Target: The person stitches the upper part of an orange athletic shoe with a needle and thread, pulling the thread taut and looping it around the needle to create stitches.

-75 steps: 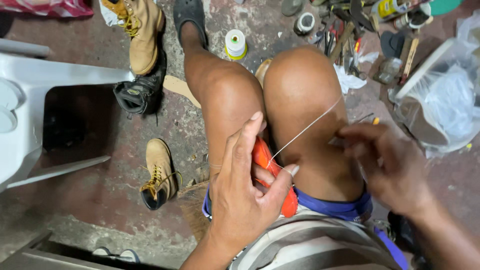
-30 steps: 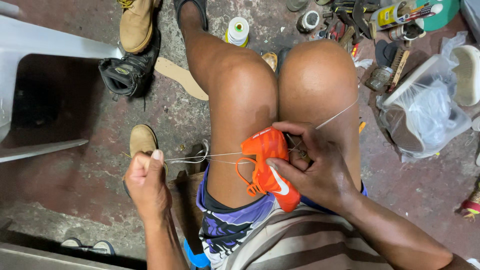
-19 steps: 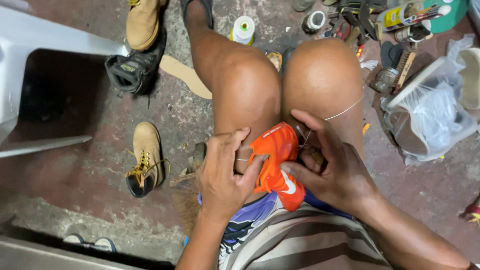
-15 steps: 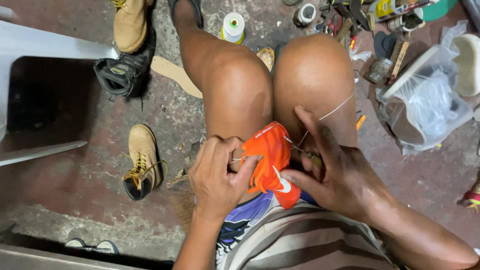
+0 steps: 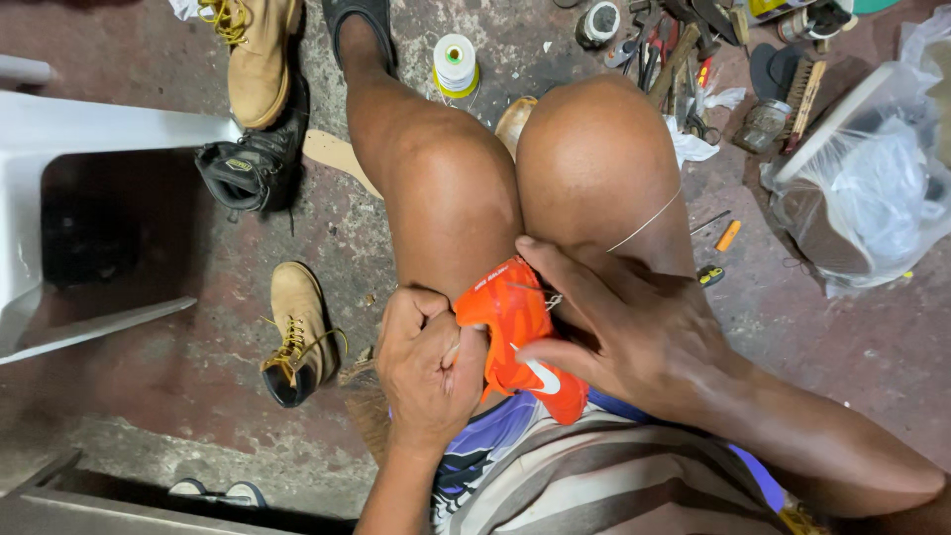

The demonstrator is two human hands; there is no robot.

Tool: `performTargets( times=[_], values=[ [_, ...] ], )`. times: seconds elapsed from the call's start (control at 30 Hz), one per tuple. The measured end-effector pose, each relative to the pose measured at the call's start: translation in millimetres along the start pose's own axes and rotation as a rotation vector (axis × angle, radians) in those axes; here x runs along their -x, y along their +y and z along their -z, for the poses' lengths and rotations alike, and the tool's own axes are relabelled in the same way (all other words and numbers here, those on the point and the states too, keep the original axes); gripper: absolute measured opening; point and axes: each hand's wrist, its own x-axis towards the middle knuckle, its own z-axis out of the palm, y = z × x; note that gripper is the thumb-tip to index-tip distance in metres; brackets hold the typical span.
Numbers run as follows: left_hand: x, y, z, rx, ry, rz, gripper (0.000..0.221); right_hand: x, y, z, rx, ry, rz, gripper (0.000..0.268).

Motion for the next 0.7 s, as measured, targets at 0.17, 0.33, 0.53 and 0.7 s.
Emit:
performTargets(
  times=[0.17,0.33,0.53,0.7],
  values=[
    [14,4,-2,0.313,0.117,0.137,0.035,-2,-2,-4,-0.163,-0.017,-0.116,0.068],
    [10,10,9,0.537,-0.025,0.242,0.013,-7,2,16,-0.208,-0.014,-0.004,0.048],
    [2,24,14,0.111,-0.077,0.221,0.011,-3,24,43,-0.207,-0.116,-0.221,0.014],
    [-8,28,14,-0.026,-0.101,0.16,0.013,0,27,37,-0.973,0.088,-0.135,0.009]
  ],
)
